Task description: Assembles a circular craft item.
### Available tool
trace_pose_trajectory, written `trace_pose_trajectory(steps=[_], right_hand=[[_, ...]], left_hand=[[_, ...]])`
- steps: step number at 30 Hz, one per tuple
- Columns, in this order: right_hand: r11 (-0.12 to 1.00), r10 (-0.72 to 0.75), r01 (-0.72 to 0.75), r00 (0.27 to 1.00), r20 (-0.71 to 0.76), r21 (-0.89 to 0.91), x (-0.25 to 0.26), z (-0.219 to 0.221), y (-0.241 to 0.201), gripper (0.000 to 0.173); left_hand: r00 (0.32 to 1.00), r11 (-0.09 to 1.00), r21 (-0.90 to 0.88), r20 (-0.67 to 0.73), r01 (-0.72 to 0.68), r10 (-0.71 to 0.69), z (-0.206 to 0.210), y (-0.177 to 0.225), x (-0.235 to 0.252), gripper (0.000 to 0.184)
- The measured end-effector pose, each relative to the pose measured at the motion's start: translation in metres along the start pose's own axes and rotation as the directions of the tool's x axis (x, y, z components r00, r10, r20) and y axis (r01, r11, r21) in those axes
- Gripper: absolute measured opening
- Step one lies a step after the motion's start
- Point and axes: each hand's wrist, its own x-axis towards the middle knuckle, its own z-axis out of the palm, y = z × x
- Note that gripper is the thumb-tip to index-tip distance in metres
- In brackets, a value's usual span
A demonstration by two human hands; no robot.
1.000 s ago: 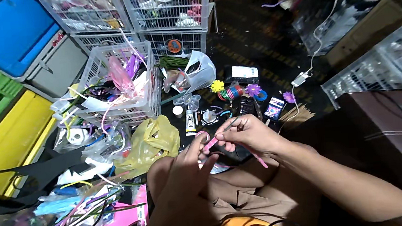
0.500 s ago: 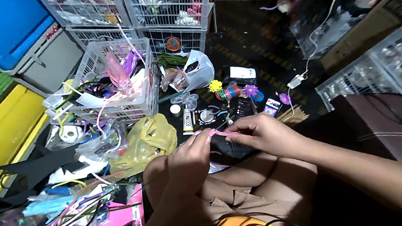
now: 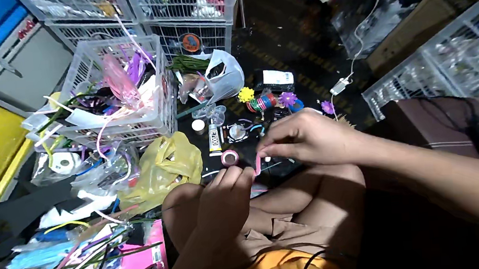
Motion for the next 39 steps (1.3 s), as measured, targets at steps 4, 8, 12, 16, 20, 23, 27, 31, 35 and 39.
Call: trace_pose_trajectory(steps=[4,8,12,16,20,23,27,31,35,39], right_hand=[[0.904,0.167,-0.24,0.96,0.224,0.354,-0.01,0.02,0.015,0.022],[0.971,0.058,-0.09,0.988,0.146,0.222,-0.036,0.046,-0.013,0.031],[0.999,-0.037,0.037,0.999,-0.002,-0.023,-0.025,0.016,-0.029,0.03],[0.996,0.03,-0.026,0.999,-0.039,0.08,-0.004,0.0,0.0,0.018],[0.935,0.183,-0.207,0.977,0.11,0.287,-0.023,0.037,0.009,0.023],[0.986,0.034,-0.052,0.993,0.114,0.157,-0.034,0.039,-0.021,0.028],[0.998,-0.037,0.036,0.999,-0.023,-0.057,-0.011,0.003,-0.023,0.026],[0.986,0.121,-0.126,0.991,0.052,0.109,-0.014,0.026,0.012,0.022],[0.996,-0.034,0.02,0.987,0.155,0.091,-0.033,0.044,-0.019,0.031],[0.996,-0.084,0.084,0.996,0.013,-0.043,-0.01,0.005,-0.022,0.028]], left_hand=[[0.993,0.994,-0.111,-0.119,-0.005,-0.008,-0.003,-0.005,-0.005,0.023],[0.995,0.996,-0.007,-0.052,0.088,-0.088,0.001,-0.008,-0.005,0.024],[0.998,0.998,0.045,-0.051,0.032,-0.03,0.008,-0.009,-0.006,0.025],[0.988,0.997,0.051,-0.138,-0.056,0.063,0.003,-0.002,-0.004,0.02],[0.986,0.996,0.088,-0.168,0.017,-0.002,-0.003,-0.008,-0.003,0.022],[0.995,0.997,0.078,-0.092,0.029,-0.022,-0.002,-0.012,-0.007,0.024],[0.995,0.998,0.05,-0.09,-0.045,0.05,0.005,-0.009,-0.011,0.02],[0.986,1.0,0.028,-0.165,-0.004,0.009,0.001,-0.008,-0.01,0.016],[0.995,0.999,0.028,-0.099,0.036,-0.033,0.0,-0.01,-0.014,0.018],[0.987,0.999,-0.01,-0.155,-0.043,0.041,0.006,-0.008,-0.016,0.018]])
